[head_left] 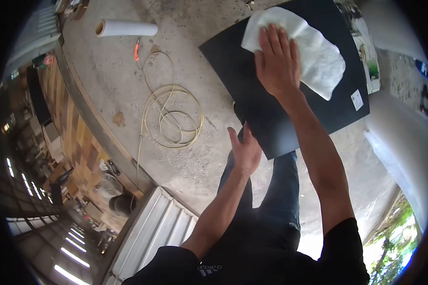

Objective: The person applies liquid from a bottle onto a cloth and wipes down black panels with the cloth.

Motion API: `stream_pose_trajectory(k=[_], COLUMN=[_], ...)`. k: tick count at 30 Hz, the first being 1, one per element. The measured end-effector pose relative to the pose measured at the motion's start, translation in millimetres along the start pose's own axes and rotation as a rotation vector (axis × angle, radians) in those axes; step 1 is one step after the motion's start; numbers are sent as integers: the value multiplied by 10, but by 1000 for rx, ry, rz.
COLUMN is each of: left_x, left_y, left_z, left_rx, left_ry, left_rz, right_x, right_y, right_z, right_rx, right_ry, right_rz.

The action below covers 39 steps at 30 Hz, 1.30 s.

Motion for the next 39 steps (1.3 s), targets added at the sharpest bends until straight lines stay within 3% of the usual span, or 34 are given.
stream_pose_trajectory(k=[2, 6, 9, 10, 13, 15, 17, 20, 22, 23, 26, 28, 29, 30, 33, 37, 39], left_x=[26, 35, 108, 48, 10, -8, -50, -92, -80, -94, -49, -28, -36, -81, -94, -147, -91], left_y=[13, 111, 4, 80, 158, 437, 730, 418, 326, 286, 183, 162, 165, 241, 199, 196, 166], left_z=[-7, -33, -113, -91, -16, 180, 294, 237, 141, 145, 39, 23, 30, 105, 21, -27, -107], left_rx=[117, 235, 331, 350, 358, 387, 393, 447, 438, 423, 295, 287, 279, 253, 183, 182, 68], left_ry=[30, 59, 137, 109, 57, 55, -2, 44, 62, 74, 78, 75, 84, 73, 66, 79, 69], left_rz=[-13, -56, -182, -120, -91, -231, -347, -144, -59, -35, 6, -16, -25, -30, 4, 52, -52], right_x=[-32, 824, 1536, 1703, 1629, 1531, 1473, 1155, 750, 850, 291, 196, 223, 262, 397, 551, 598], right_y=[-184, -246, -151, -143, 94, -11, -313, -668, -533, -1055, 427, 906, 1048, 1178, 904, 1003, 883], right_z=[417, 942, 394, 140, -311, -147, 203, 711, 631, -324, -278, -177, -257, -596, -1455, -1610, -1335], right_rx=[-19, -110, -47, -9, 93, 160, 185, 91, -493, -144, -928, -1520, -1549, -1302, -1580, -958, -750], right_ry=[66, 285, 181, 107, -137, -203, -55, 243, 44, 65, -303, -872, -991, -692, -731, -634, -409], right_rz=[42, 285, 469, 549, 345, 288, 327, 290, 233, 139, -13, -61, -151, -134, -148, -181, -30])
Point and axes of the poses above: each hand's wrist, its own x-axis away from the middle knuckle, its own y-axis out of the back of the hand, z = x × y, the point moved 8 cm from there along -x, towards the middle knuckle, and after that the axes turned 8 degrees about -y, right-handed, at the moved point
